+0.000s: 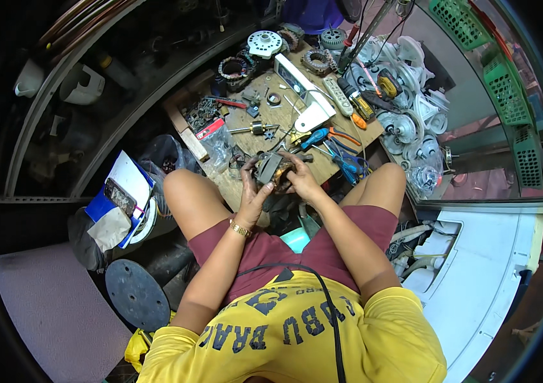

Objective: The person disassembles and cleans metal mechanical components of an appliance at a workshop bench using a screwdriver and a cloth, then examines the internal rotor and shaft assemblies.

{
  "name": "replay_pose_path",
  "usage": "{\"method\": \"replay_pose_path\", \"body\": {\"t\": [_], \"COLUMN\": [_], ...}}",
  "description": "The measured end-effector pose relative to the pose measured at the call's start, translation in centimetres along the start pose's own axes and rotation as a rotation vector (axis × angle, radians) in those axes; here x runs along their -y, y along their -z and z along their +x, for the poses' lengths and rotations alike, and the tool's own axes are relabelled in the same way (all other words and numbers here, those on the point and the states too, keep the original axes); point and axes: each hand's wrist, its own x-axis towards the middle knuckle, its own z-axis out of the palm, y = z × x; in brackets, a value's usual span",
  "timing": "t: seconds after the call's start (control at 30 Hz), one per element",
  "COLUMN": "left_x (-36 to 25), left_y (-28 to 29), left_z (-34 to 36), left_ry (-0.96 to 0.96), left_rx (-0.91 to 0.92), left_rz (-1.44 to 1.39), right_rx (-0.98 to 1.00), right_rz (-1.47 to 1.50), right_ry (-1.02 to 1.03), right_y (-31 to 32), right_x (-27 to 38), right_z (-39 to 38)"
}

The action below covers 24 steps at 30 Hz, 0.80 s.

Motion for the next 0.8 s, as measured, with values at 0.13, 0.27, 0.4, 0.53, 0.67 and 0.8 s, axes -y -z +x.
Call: {"method": "replay_pose_path", "body": {"t": [0.13,0.27,0.4,0.53,0.67,0.8], "left_x": [-0.4,0.7,1.4,1.5,1.9,2.2], "left_y": [-1.2,0.6,1.2,1.1,1.0,1.2], "left_z": [-0.2,0.6,2.5,2.9,3.8,3.6], "left_ry": [0.493,0.65,0.705,0.725,0.76,0.778], "left_rx": [-0.595,-0.301,-0.297,-0.382,-0.412,-0.39], "left_rz": [-0.418,-0.989,-1.177,-1.265,-1.231,-1.261], "right_rx": [-0.048,-0.029,0.088,0.215,0.082,-0.006], "right_rz": [0.094,-0.132,-0.621,-0.702,-0.705,-0.541], "right_ry": [-0.159,-0.145,-0.049,-0.144,-0.05,-0.049], "right_y": [-0.8,-2.3,-4.2,-2.5,0.1,1.5], "right_x": [2.4,3.9,6.3,9.6,9.7,10.0], "right_z": [-0.2,1.1,0.9,2.0,3.5,4.7]}}
